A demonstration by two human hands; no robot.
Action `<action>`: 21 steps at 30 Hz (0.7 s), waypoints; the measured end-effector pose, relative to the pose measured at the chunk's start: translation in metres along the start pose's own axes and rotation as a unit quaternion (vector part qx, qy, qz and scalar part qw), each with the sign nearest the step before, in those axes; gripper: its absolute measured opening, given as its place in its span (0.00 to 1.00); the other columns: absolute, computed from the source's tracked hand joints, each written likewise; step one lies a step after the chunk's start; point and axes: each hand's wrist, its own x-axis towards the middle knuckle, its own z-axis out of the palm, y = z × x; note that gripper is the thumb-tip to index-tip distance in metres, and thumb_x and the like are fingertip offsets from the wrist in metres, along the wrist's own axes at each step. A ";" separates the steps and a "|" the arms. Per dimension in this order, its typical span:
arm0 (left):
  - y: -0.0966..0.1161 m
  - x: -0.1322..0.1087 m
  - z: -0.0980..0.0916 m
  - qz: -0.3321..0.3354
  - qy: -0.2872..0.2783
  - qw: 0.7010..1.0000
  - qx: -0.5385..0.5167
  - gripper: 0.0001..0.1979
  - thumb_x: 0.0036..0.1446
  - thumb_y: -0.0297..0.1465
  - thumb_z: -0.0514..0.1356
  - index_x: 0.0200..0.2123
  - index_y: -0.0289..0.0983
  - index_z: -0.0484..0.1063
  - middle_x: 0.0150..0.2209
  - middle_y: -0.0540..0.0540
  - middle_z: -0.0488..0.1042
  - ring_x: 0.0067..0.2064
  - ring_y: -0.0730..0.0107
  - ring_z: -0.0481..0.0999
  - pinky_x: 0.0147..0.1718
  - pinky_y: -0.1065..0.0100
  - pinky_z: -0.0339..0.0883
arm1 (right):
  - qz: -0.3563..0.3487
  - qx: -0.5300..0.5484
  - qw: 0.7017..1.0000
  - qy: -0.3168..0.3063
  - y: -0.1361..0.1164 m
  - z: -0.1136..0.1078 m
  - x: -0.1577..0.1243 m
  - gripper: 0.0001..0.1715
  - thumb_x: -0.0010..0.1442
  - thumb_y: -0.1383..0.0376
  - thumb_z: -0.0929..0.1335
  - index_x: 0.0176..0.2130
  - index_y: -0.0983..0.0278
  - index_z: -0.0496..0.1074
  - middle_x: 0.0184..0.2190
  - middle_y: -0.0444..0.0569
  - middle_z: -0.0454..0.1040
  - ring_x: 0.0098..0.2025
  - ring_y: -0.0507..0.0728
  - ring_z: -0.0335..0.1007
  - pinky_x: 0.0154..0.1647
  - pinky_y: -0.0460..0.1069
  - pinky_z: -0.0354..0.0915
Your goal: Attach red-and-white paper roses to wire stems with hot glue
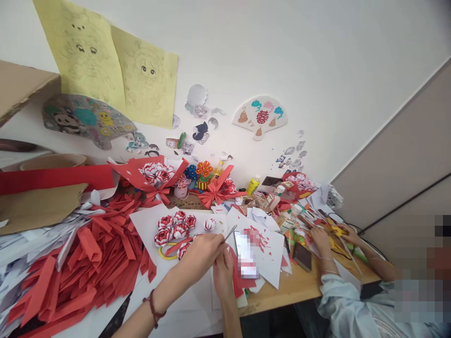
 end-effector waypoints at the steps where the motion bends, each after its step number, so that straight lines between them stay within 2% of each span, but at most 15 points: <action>1: 0.000 0.000 -0.001 0.000 0.000 1.000 -0.004 0.15 0.70 0.29 0.49 0.28 0.37 0.63 0.28 0.49 0.71 0.29 0.68 0.72 0.28 0.69 0.58 | 0.000 0.002 1.000 -0.001 0.000 0.000 0.000 0.23 0.65 0.57 0.67 0.21 0.56 0.63 0.19 0.48 0.65 0.31 0.58 0.72 0.25 0.52 0.66; 3: 0.001 -0.002 -0.002 -0.002 0.001 1.000 -0.012 0.14 0.70 0.29 0.50 0.29 0.37 0.64 0.29 0.49 0.71 0.31 0.67 0.72 0.29 0.69 0.58 | 0.001 0.006 1.000 -0.003 0.003 -0.002 0.001 0.25 0.66 0.57 0.66 0.19 0.57 0.62 0.17 0.47 0.64 0.27 0.55 0.69 0.22 0.50 0.65; 6: -0.001 -0.003 -0.001 -0.010 0.000 1.000 -0.023 0.14 0.70 0.30 0.50 0.29 0.36 0.64 0.29 0.49 0.71 0.31 0.68 0.72 0.29 0.69 0.58 | 0.005 0.008 1.000 -0.004 0.014 -0.006 0.006 0.30 0.67 0.59 0.66 0.16 0.59 0.59 0.13 0.44 0.57 0.18 0.50 0.59 0.16 0.46 0.58; 9: -0.004 -0.005 0.002 0.003 0.027 0.999 -0.046 0.15 0.70 0.32 0.50 0.30 0.37 0.65 0.29 0.49 0.72 0.31 0.69 0.71 0.29 0.70 0.58 | 0.012 0.011 1.000 -0.004 0.026 -0.012 0.010 0.29 0.67 0.60 0.67 0.17 0.61 0.60 0.13 0.41 0.56 0.16 0.47 0.53 0.15 0.42 0.55; 13: -0.010 -0.004 0.006 0.021 0.079 0.989 -0.122 0.16 0.70 0.35 0.51 0.30 0.37 0.67 0.29 0.49 0.71 0.32 0.71 0.71 0.31 0.71 0.59 | 0.023 0.010 1.000 -0.003 0.040 -0.021 0.012 0.23 0.69 0.61 0.66 0.23 0.63 0.65 0.18 0.38 0.62 0.19 0.45 0.55 0.19 0.40 0.58; 17: -0.014 -0.003 0.010 -0.005 0.085 0.983 -0.161 0.18 0.68 0.37 0.55 0.26 0.37 0.63 0.26 0.52 0.69 0.29 0.73 0.68 0.29 0.72 0.57 | 0.033 0.001 0.999 0.000 0.047 -0.026 0.011 0.20 0.69 0.62 0.66 0.25 0.63 0.67 0.20 0.39 0.65 0.20 0.46 0.56 0.22 0.41 0.61; 21: -0.014 -0.004 0.011 0.006 0.089 0.981 -0.171 0.18 0.69 0.37 0.53 0.26 0.36 0.66 0.27 0.50 0.70 0.30 0.72 0.69 0.30 0.72 0.58 | 0.043 -0.012 0.999 0.007 0.047 -0.025 0.010 0.15 0.69 0.62 0.66 0.29 0.62 0.70 0.25 0.41 0.69 0.23 0.46 0.61 0.25 0.42 0.63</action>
